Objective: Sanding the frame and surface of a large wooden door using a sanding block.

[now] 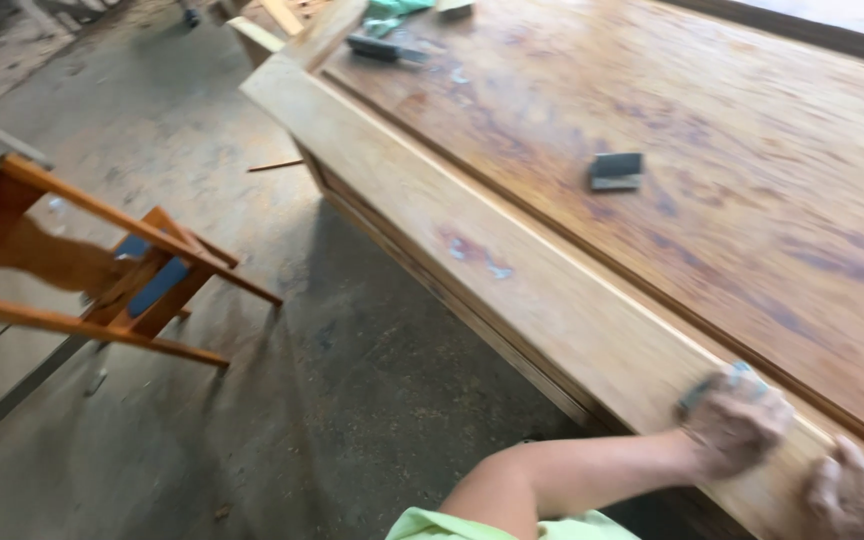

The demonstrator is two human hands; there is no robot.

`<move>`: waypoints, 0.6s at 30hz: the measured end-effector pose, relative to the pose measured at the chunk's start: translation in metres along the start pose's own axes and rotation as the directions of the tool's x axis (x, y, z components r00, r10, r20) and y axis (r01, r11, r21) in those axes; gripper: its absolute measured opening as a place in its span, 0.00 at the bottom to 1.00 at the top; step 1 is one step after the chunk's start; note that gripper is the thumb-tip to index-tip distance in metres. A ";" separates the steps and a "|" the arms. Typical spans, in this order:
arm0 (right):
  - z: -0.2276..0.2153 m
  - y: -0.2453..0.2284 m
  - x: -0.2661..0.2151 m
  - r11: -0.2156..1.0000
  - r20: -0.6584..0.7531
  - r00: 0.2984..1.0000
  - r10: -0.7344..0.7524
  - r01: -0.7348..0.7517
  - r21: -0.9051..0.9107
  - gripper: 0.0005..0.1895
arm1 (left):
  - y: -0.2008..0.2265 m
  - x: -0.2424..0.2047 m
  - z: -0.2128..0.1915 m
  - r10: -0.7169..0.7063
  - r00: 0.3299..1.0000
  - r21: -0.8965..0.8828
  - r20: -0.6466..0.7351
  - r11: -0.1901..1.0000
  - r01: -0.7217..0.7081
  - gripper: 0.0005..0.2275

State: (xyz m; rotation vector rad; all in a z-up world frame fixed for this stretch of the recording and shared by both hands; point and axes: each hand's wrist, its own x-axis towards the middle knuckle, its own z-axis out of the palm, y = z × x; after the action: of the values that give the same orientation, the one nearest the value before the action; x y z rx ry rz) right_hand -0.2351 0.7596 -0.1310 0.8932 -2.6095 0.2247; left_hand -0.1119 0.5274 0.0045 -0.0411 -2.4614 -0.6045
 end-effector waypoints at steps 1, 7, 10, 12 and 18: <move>-0.023 -0.013 -0.007 0.999 0.008 1.000 0.019 -0.019 -0.038 0.24 | -0.002 0.002 -0.011 0.039 0.999 0.013 -0.012 0.999 -0.038 0.06; -0.124 0.022 -0.036 0.963 0.113 0.961 0.253 -0.261 0.062 0.20 | -0.100 0.001 -0.062 -0.294 0.929 0.356 0.224 0.912 0.203 0.07; -0.071 0.130 -0.095 0.853 0.070 0.951 0.302 -0.303 0.426 0.17 | -0.146 -0.004 -0.076 -0.316 0.936 0.457 0.158 0.863 0.214 0.08; -0.057 0.176 -0.125 0.747 0.013 0.947 0.320 -0.261 0.612 0.17 | -0.147 0.003 -0.069 0.007 0.994 0.376 -0.107 0.926 0.034 0.03; -0.168 0.124 -0.084 0.920 0.084 0.917 0.390 -0.391 -0.014 0.19 | -0.012 0.017 0.016 0.100 0.977 0.454 -0.186 0.891 -0.005 0.05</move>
State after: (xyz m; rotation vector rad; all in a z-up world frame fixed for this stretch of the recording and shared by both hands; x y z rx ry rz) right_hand -0.2010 0.9481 -0.0133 0.3765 -2.8476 0.3008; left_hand -0.1361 0.5219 -0.0020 0.1333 -2.3280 0.0041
